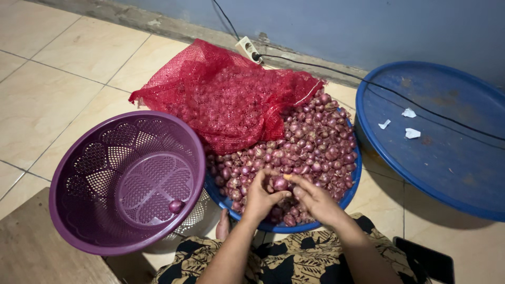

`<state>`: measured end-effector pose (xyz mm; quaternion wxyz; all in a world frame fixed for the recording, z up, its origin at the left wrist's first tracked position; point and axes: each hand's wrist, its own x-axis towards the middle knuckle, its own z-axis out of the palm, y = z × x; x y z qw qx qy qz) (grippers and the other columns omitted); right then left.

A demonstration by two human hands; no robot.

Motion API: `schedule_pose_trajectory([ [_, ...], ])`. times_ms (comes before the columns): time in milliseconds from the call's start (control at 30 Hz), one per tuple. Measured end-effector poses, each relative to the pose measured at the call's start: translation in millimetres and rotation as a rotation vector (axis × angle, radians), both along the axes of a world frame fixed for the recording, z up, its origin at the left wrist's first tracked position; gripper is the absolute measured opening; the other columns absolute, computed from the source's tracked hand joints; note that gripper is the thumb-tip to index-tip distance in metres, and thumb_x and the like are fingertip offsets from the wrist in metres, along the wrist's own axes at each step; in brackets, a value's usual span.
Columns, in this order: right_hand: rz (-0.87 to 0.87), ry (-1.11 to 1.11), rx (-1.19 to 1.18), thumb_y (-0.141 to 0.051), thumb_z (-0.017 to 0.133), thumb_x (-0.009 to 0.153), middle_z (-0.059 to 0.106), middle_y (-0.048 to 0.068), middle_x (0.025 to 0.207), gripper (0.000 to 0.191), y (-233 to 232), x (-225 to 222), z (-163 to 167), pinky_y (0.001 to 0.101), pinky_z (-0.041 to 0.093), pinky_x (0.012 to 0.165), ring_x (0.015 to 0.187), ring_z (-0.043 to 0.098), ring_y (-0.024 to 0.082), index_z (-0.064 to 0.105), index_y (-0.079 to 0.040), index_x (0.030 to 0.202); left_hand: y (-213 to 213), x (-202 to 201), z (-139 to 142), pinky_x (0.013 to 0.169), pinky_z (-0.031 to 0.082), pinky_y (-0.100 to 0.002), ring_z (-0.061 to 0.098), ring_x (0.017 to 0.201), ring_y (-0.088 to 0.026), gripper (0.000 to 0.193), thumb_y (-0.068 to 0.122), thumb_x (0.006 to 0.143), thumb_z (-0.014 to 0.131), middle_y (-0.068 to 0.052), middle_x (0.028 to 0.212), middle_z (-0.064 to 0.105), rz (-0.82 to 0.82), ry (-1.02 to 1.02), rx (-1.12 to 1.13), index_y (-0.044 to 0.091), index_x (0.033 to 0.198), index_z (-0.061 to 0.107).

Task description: The person sits on the floor peeling shallots from a large blue tray, using a small knife to trim and remove the outer skins by hand. Peeled shallots are placed into a purple perforated basket and discarded skins collect in a green basin beside them.

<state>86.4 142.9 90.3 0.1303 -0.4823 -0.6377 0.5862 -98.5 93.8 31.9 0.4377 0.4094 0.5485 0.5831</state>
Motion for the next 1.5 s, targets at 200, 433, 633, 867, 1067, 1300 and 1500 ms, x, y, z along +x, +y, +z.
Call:
schedule_pose_trajectory([
  [200,0.015,0.137,-0.056,-0.025,0.053,0.103,0.048,-0.004,0.068,0.05,4,5,-1,0.0234,0.044,0.053,0.059,0.048,0.008,0.05,-0.023,0.152,-2,-5,-3,0.08,0.054,-0.023,0.063,0.097,-0.011,0.056,0.0,0.068,0.094,-0.001,0.11,0.065,-0.022,-0.025,0.129,0.002,0.116,0.066],
  [433,-0.005,-0.194,0.071,-0.032,0.052,0.102,0.052,-0.002,0.066,0.049,0,-1,18,0.0262,0.052,0.054,0.056,0.057,0.009,0.053,-0.031,0.151,0,-4,-4,0.077,0.058,-0.026,0.067,0.087,-0.011,0.057,-0.005,0.075,0.082,-0.004,0.099,0.069,-0.124,-0.339,0.051,0.003,0.127,0.059],
  [633,0.138,-0.151,0.175,-0.032,0.054,0.1,0.055,-0.003,0.067,0.052,-1,1,17,0.0274,0.047,0.054,0.056,0.049,0.009,0.047,-0.033,0.152,8,-7,-30,0.082,0.059,-0.025,0.069,0.09,-0.01,0.048,-0.007,0.082,0.078,-0.006,0.102,0.07,-0.148,-0.452,0.069,-0.002,0.126,0.06],
  [867,-0.022,-0.319,0.137,-0.033,0.051,0.102,0.048,0.0,0.062,0.048,2,-3,17,0.0288,0.043,0.051,0.053,0.046,0.011,0.054,-0.037,0.15,6,-8,-25,0.073,0.054,-0.021,0.064,0.082,-0.008,0.045,-0.002,0.081,0.08,-0.003,0.096,0.069,-0.12,-0.393,0.045,0.001,0.122,0.062],
  [1067,0.098,-0.184,0.157,-0.032,0.056,0.099,0.055,-0.002,0.063,0.055,-6,-2,11,0.0295,0.046,0.052,0.055,0.054,0.01,0.045,-0.031,0.152,-1,-4,-6,0.064,0.047,-0.018,0.054,0.073,-0.003,0.046,0.002,0.073,0.089,0.004,0.087,0.064,0.015,0.038,0.098,0.003,0.111,0.063],
  [1300,0.176,0.043,0.661,-0.027,0.053,0.108,0.072,0.012,0.119,0.042,-6,-6,14,0.0408,0.056,0.081,0.096,0.072,0.022,0.055,-0.018,0.149,0,0,0,0.06,0.044,-0.02,0.05,0.071,-0.003,0.048,0.005,0.071,0.091,0.005,0.084,0.058,0.013,-0.115,0.084,0.006,0.108,0.061],
  [1500,0.064,-0.505,0.313,-0.033,0.051,0.105,0.077,0.015,0.103,0.046,-16,-18,32,0.0411,0.059,0.087,0.093,0.076,0.028,0.052,-0.033,0.15,-1,2,13,0.063,0.049,-0.022,0.055,0.072,-0.007,0.047,0.006,0.068,0.094,0.001,0.083,0.062,0.129,0.16,0.082,0.005,0.102,0.062],
])
